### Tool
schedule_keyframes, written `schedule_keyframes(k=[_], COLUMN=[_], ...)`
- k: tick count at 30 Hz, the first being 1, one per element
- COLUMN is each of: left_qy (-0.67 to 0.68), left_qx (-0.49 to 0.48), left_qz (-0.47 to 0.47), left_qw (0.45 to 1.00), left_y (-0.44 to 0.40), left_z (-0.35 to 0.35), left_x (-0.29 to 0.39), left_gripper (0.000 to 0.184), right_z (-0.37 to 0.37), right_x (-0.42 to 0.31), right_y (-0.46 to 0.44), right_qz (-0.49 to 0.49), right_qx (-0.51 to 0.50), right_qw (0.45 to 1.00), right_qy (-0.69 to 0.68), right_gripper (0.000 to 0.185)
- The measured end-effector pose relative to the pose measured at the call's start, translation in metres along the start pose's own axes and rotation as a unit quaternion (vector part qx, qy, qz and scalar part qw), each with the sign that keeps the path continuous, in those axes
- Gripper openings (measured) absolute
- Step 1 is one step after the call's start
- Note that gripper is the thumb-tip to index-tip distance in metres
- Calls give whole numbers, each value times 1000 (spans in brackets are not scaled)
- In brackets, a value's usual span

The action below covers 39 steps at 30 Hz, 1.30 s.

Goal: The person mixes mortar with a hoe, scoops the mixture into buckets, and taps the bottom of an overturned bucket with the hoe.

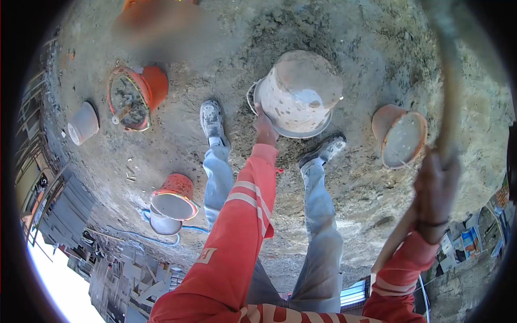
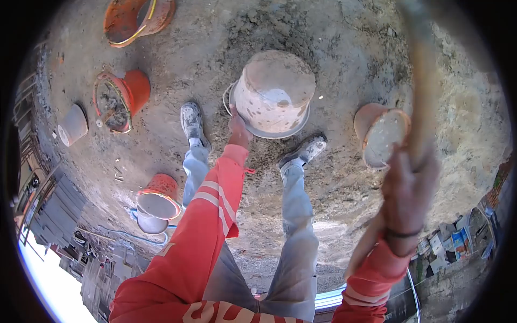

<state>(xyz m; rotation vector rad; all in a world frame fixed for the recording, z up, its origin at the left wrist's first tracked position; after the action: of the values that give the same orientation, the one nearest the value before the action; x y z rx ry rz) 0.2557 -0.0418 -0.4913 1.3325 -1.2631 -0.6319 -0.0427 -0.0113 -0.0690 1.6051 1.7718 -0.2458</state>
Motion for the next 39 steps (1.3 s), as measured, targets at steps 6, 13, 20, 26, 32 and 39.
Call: schedule_keyframes(k=[6,13,20,26,32,39], left_qy=[26,82,74,134,78,36], left_qx=[16,-246,-194,-256,-287,-305], left_qz=[-1,-26,-76,-15,56,101], left_qw=[1000,965,975,957,953,946], left_y=[-1,-11,47,88,114,127], left_z=[0,-4,43,45,54,86], left_x=[-1,-4,23,35,87,141], left_gripper=[77,65,68,64,67,70], right_z=[19,152,9,-89,-128,-195], right_x=[-54,166,148,152,140,42], right_y=[-59,16,50,110,128,36], right_qz=[-246,-83,-23,264,361,146], right_qx=[176,-213,-134,-145,-153,155], right_qw=[951,914,980,950,920,970], right_qy=[63,336,147,83,-7,-118], right_gripper=[13,42,36,19,18,20])
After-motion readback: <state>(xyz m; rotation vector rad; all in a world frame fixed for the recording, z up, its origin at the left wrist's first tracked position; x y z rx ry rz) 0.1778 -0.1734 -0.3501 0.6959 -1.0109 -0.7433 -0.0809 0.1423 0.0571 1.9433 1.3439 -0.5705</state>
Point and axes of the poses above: each hand's wrist, its own y-axis away from the middle knuckle, its own z-axis out of the palm, x = y × z, the point moved 4 cm from there along -y, towards the middle knuckle, and after that the axes turned 11 degrees about x, right-handed, at the moved point
